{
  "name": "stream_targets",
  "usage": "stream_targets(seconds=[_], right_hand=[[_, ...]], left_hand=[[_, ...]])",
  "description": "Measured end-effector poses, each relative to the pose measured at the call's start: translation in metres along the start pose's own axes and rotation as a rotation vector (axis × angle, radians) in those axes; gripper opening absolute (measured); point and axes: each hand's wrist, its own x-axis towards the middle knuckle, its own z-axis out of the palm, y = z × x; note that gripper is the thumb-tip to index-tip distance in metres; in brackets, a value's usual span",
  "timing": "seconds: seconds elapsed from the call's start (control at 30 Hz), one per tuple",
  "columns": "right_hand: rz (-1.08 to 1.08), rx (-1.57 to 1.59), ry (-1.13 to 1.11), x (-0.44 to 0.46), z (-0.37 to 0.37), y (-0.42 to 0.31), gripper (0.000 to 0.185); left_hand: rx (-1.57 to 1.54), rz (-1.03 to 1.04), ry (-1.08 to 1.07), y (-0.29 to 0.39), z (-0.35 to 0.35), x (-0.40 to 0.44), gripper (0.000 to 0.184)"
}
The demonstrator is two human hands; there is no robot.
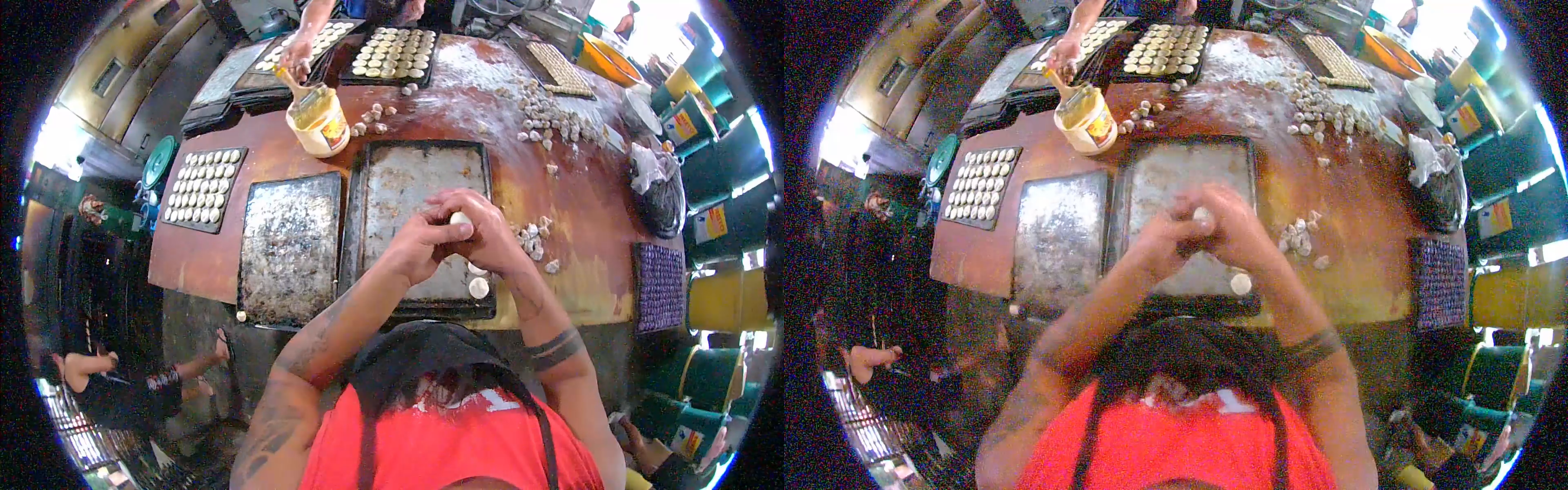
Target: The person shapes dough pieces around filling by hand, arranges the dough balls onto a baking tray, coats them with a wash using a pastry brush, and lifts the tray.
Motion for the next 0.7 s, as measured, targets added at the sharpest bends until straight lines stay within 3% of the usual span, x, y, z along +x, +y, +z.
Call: stream_targets(seconds=[0.1,0.2,0.23,0.27,0.3,0.37,0.4,0.43,0.47,0.53,0.57,0.6,0.63,0.7], right_hand=[[0.04,0.083,0.001,-0.008,-0.007,0.007,0.034],[0.421,0.178,0.219,-0.039,0.018,0.027,0.033],[0.373,0.175,0.158,-0.043,0.025,0.027,0.028],[0.508,0.323,0.173,-0.05,0.029,0.026,0.028],[0.642,0.467,0.191,-0.056,0.031,0.024,0.028],[0.75,0.587,0.295,-0.058,0.026,0.026,0.029],[0.79,0.539,0.254,-0.062,0.024,0.038,0.032],[0.827,0.493,0.213,-0.071,0.021,0.057,0.036],[0.862,0.449,0.172,-0.076,0.018,0.068,0.04],[0.83,0.154,0.113,-0.084,0.019,0.081,0.033],[0.811,0.056,0.094,-0.089,0.023,0.087,0.031],[0.792,-0.042,0.075,-0.095,0.028,0.094,0.03],[0.737,-0.256,-0.16,-0.098,0.033,0.107,0.035],[0.557,-0.447,-0.129,-0.104,0.031,0.093,0.04]], left_hand=[[-0.09,-0.108,0.026,-0.011,0.004,0.001,0.031],[-0.071,-0.132,0.135,-0.018,0.009,-0.001,0.032],[-0.037,-0.115,0.175,-0.021,0.004,0.004,0.032],[-0.002,-0.103,0.214,-0.024,-0.002,0.008,0.032],[0.099,-0.044,0.339,-0.024,-0.01,0.01,0.032],[0.483,0.081,0.383,-0.036,-0.006,0.014,0.033],[0.674,0.148,0.405,-0.041,-0.004,0.014,0.034],[0.738,0.039,0.307,-0.034,0.012,0.004,0.049],[0.933,0.126,0.314,-0.05,0.0,0.004,0.055],[1.33,0.299,0.314,-0.077,-0.025,0.009,0.067],[1.119,0.122,0.27,-0.075,-0.032,0.004,0.077],[1.143,0.091,0.304,-0.073,-0.039,-0.001,0.074],[1.168,0.061,0.338,-0.067,-0.041,-0.005,0.07],[1.142,0.035,0.378,-0.059,-0.057,-0.015,0.062]])
